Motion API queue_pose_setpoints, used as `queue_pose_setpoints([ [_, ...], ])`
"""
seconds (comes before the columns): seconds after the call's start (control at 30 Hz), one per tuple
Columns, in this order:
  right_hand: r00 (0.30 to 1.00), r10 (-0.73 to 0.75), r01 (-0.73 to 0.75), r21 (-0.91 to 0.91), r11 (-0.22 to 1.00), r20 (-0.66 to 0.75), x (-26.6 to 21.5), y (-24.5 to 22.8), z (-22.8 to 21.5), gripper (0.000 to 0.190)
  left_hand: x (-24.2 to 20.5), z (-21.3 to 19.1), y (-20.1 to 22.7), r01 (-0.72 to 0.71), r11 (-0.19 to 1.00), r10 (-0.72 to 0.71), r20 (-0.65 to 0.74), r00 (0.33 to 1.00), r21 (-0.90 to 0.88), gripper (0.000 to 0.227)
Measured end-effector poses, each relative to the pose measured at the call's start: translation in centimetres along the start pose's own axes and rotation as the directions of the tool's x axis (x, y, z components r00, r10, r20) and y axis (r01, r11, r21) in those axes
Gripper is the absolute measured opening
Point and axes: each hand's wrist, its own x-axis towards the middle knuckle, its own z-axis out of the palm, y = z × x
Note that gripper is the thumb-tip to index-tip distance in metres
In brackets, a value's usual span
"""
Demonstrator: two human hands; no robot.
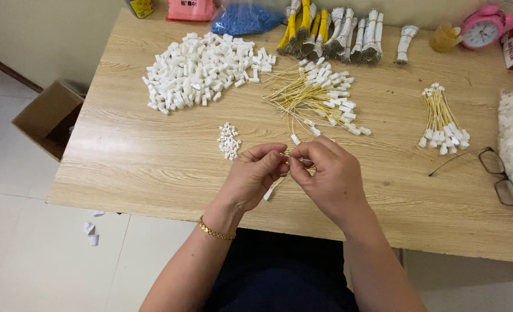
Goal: Assembling small white foam tips onto thin sticks to create industrial swabs
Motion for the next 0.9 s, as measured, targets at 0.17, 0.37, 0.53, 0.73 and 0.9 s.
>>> queue_pose_setpoints([
  [0.17,0.998,-0.048,0.044,-0.091,0.995,-0.05,-0.2,0.4,-0.1,0.01,-1.1,1.8,1.8,-0.019,0.999,0.018,0.014,1.0,0.042,0.027],
  [0.37,0.989,-0.146,0.135,-0.203,0.97,-0.04,0.3,0.4,-0.5,0.012,-1.4,2.7,2.5,-0.044,0.995,0.04,0.045,0.998,0.085,0.025],
  [0.53,0.977,-0.208,0.184,-0.319,0.93,-0.043,0.4,0.6,-0.5,0.013,-1.2,2.5,2.5,-0.073,0.983,0.068,0.035,0.997,0.166,0.024],
  [0.73,0.974,-0.227,0.214,-0.275,0.937,-0.016,0.9,0.3,-0.9,0.013,-0.8,2.5,2.3,-0.119,0.968,0.113,0.038,0.993,0.219,0.022],
  [0.9,0.979,-0.202,0.19,-0.278,0.942,-0.015,0.8,0.5,-0.7,0.012,-0.5,1.9,2.1,-0.157,0.949,0.153,0.036,0.988,0.274,0.021],
])
